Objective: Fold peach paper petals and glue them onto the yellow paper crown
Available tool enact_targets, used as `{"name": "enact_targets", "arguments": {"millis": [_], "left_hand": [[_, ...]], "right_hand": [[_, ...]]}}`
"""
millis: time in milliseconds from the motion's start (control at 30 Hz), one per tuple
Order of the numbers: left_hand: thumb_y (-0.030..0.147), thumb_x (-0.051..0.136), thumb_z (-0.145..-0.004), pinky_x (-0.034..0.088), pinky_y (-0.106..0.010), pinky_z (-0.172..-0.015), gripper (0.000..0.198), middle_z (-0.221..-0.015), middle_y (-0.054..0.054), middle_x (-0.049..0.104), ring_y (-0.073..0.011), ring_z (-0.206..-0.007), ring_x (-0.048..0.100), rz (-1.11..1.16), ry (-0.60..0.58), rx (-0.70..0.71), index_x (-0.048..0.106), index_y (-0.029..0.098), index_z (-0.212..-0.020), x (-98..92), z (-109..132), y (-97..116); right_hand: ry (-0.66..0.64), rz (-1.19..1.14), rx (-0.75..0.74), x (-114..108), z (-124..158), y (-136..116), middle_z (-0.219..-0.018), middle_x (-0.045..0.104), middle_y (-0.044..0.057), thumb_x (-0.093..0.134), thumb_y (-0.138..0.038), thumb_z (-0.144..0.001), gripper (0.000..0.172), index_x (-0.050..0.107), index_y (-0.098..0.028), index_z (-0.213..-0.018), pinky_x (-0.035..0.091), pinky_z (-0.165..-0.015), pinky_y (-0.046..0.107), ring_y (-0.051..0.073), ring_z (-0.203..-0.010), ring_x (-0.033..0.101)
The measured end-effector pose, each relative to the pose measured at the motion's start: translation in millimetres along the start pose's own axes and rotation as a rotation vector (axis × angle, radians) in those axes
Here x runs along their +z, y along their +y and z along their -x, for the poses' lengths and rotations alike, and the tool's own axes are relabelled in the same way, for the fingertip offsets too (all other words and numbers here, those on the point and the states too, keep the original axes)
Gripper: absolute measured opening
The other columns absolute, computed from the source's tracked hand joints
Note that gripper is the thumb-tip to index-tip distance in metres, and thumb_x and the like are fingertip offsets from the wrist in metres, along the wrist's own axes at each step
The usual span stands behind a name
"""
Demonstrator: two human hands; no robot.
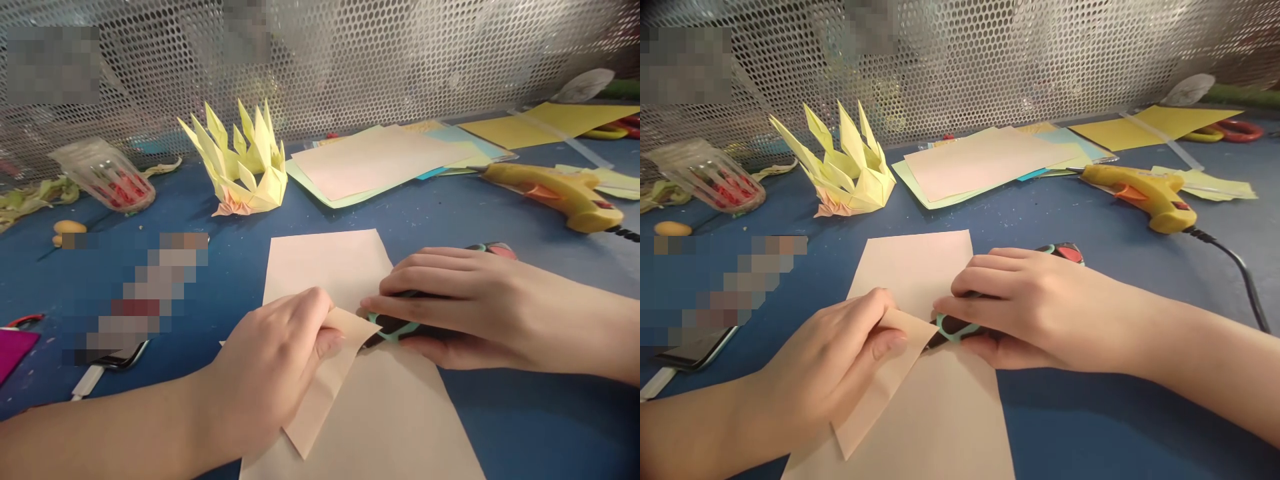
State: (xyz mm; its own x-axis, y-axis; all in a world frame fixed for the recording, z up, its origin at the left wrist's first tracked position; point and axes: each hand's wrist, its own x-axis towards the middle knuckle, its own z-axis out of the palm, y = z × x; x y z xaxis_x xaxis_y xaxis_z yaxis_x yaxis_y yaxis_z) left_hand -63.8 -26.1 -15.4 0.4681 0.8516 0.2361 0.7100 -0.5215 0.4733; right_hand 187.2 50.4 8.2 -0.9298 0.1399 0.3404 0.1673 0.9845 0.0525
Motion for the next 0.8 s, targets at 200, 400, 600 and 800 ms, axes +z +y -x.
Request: {"name": "enact_targets", "arguments": {"millis": [200,400,600,800], "left_hand": [[0.011,0.036,-0.097,0.031,-0.026,-0.053,0.023,-0.069,0.006,0.05,-0.0142,-0.056,0.047,-0.003,-0.025,0.007,0.03,0.026,-0.081,1.3,1.0,-0.8],[0.012,0.036,-0.098,0.031,-0.027,-0.053,0.023,-0.07,0.006,0.051,-0.0149,-0.058,0.048,0.0,-0.038,-0.008,0.029,0.026,-0.081,1.4,0.3,-2.5],[0.012,0.037,-0.098,0.032,-0.027,-0.054,0.022,-0.072,0.006,0.053,-0.0154,-0.061,0.051,0.009,-0.036,-0.009,0.03,0.026,-0.082,1.8,2.1,-1.5],[0.012,0.038,-0.097,0.03,-0.026,-0.052,0.021,-0.069,0.007,0.047,-0.014,-0.055,0.045,0.021,-0.043,-0.004,0.031,0.025,-0.082,-0.6,-0.2,-1.0]], "right_hand": [[0.015,0.019,-0.013,-1.5,-1.9,-1.5,-0.092,0.073,0.007,0.043,-0.028,-0.104,0.032,0.068,-0.014,-0.117,0.057,-0.074,0.033,0.02,-0.084,0.07],[0.026,0.014,-0.02,-1.2,-3.7,-3.7,-0.093,0.073,0.007,0.04,-0.028,-0.104,0.032,0.067,-0.015,-0.117,0.057,-0.072,0.034,0.02,-0.084,0.071],[0.052,0.028,-0.01,1.1,-6.0,-7.2,-0.093,0.073,0.007,0.043,-0.025,-0.103,0.028,0.062,-0.014,-0.12,0.056,-0.071,0.034,0.02,-0.083,0.071],[0.054,0.02,-0.028,0.7,-7.6,-6.1,-0.092,0.073,0.007,0.044,-0.023,-0.102,0.027,0.063,-0.013,-0.118,0.054,-0.072,0.034,0.02,-0.082,0.069]]}}
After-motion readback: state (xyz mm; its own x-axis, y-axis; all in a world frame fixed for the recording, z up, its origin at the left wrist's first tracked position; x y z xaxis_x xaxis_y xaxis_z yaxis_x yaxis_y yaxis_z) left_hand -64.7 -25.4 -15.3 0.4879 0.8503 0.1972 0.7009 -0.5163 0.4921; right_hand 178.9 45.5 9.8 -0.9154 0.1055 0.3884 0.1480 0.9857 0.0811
